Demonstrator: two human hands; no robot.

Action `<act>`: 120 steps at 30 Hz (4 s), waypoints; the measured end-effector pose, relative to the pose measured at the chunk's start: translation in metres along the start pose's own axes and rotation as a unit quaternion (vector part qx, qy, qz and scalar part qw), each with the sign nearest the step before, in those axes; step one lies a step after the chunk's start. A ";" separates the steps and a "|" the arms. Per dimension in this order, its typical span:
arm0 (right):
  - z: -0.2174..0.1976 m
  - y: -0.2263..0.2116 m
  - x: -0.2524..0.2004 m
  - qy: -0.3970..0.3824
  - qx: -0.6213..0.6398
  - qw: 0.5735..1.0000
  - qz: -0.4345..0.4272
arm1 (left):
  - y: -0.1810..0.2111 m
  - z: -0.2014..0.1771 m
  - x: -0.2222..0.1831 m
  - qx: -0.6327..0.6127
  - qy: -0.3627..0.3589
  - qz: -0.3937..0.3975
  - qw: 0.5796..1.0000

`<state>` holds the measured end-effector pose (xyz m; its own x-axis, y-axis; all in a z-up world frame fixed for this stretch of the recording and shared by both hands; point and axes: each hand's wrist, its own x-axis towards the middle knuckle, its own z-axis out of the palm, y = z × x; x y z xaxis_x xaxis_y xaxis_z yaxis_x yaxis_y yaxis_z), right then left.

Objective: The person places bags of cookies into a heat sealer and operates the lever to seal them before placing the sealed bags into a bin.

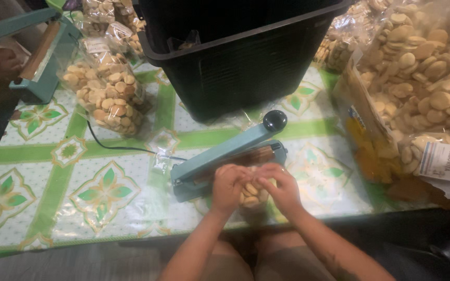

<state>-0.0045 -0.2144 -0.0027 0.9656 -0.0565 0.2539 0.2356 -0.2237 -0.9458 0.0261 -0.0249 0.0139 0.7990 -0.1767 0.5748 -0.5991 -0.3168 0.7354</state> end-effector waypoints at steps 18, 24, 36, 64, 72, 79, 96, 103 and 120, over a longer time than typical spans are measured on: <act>0.016 0.020 -0.021 0.057 0.253 0.964 0.065 | -0.002 0.012 -0.009 -0.120 0.039 -0.145 0.981; 0.006 0.019 -0.009 0.054 0.257 0.964 0.029 | 0.003 0.007 -0.005 -0.127 0.029 -0.141 0.981; 0.005 0.014 0.016 0.033 0.149 0.988 0.028 | 0.011 0.003 0.006 0.024 -0.033 -0.126 0.991; -0.011 -0.014 0.010 -0.010 -0.067 0.997 -0.024 | 0.020 -0.013 0.001 0.102 -0.005 -0.108 0.989; -0.016 -0.009 0.014 -0.023 -0.146 0.986 -0.079 | 0.014 -0.024 -0.001 0.077 0.003 -0.083 0.994; -0.015 -0.011 0.005 -0.022 -0.263 0.939 -0.218 | 0.028 -0.037 -0.004 0.120 -0.019 0.025 0.992; -0.036 0.019 0.088 -0.179 -0.200 0.958 0.099 | -0.065 0.025 0.000 0.097 -0.102 -0.197 0.970; -0.047 0.048 0.144 -0.315 -0.155 0.924 0.149 | -0.083 0.051 -0.002 0.239 -0.066 -0.174 0.953; -0.023 0.068 0.115 -0.298 -0.238 0.917 0.114 | -0.039 0.030 0.002 0.246 -0.140 -0.294 0.913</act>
<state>0.1199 -0.2586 -0.0328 0.9064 0.3552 -0.2287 0.0827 -0.6801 -0.7285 0.0527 -0.0410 -0.0247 0.9982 -0.0512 -0.0317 -0.0221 -0.8012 0.5980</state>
